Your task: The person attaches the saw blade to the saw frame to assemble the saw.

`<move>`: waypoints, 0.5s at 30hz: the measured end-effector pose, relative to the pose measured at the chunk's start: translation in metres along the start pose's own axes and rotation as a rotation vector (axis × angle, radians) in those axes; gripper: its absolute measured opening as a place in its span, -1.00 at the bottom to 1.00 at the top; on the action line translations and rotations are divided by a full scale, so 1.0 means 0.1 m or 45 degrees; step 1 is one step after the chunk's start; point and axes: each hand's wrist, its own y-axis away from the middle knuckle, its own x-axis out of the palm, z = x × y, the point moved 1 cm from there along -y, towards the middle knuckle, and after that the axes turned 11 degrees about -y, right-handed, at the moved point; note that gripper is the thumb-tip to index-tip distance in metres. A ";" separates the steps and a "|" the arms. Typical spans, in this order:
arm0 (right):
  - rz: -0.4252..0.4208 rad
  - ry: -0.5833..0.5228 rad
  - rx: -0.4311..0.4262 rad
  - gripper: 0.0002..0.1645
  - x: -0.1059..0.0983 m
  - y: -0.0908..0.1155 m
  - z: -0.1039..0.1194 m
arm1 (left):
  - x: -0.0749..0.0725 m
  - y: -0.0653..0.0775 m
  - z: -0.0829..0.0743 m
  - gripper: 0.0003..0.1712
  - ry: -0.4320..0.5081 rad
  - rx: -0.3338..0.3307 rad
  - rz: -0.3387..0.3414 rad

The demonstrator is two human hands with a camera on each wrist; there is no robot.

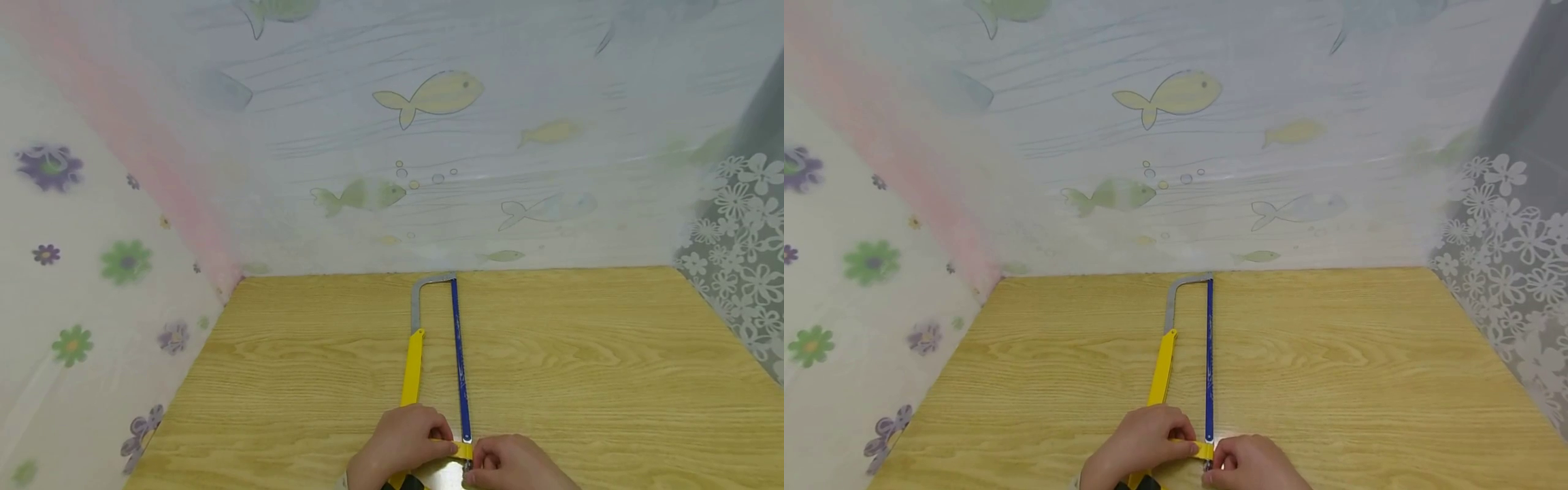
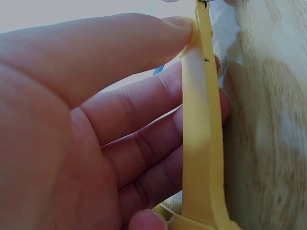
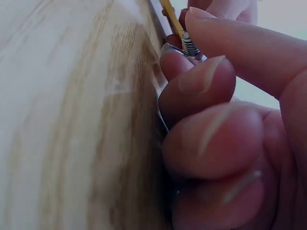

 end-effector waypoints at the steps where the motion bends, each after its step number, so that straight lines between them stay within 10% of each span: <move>1: -0.003 0.010 -0.006 -0.74 0.00 0.00 0.00 | 0.00 0.00 0.00 -0.88 -0.002 0.000 0.000; 15: -0.082 0.180 0.013 -0.57 0.06 0.00 0.06 | -0.02 0.01 0.00 -0.87 -0.006 0.008 -0.010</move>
